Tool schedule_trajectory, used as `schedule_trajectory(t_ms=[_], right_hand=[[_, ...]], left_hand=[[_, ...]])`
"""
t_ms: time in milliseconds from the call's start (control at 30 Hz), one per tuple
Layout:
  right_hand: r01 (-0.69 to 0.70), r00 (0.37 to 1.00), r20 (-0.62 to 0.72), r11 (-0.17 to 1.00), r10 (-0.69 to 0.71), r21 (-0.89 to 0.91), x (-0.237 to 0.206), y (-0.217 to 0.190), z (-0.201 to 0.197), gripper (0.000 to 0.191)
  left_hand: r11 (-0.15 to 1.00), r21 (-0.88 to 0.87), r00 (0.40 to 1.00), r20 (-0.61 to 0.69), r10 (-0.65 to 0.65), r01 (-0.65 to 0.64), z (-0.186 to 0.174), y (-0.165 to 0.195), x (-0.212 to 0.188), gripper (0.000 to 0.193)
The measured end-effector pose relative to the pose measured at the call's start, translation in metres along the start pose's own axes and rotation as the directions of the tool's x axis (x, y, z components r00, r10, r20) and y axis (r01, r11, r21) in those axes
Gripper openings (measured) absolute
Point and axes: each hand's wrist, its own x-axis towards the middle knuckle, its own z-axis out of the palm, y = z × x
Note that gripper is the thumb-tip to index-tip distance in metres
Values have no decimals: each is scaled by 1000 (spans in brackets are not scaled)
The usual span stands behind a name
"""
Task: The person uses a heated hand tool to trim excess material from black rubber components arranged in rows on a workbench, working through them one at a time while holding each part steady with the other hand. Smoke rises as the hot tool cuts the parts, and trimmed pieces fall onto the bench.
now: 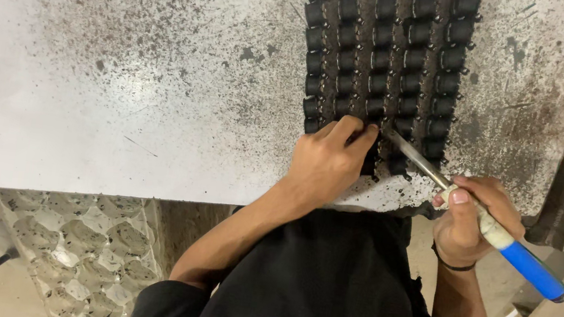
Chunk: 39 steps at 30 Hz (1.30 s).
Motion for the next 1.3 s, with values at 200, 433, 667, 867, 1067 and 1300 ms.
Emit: schedule_trajectory(t_ms=[200,433,667,867,1067,1300], right_hand=[[-107,994,5,989,107,99,2,2,-2,18],[-224,972,-10,946,233,233,1,5,-5,19],[2,998,63,999,1,-46,6,-6,-8,23],[-20,1000,-15,999,21,46,1,-7,-3,21],[-38,999,-37,997,40,61,2,-11,1,19],[-12,998,-66,993,20,116,5,-8,4,19]], left_hand=[[998,5,989,137,55,-56,-2,0,9,32],[999,-3,991,133,33,-33,-3,2,9,32],[996,-92,998,65,4,2,1,0,4,23],[996,-86,998,56,14,-9,2,-6,1,27],[997,-70,999,25,45,-43,5,-8,-1,24],[997,-56,999,-10,53,-54,5,-7,0,21]])
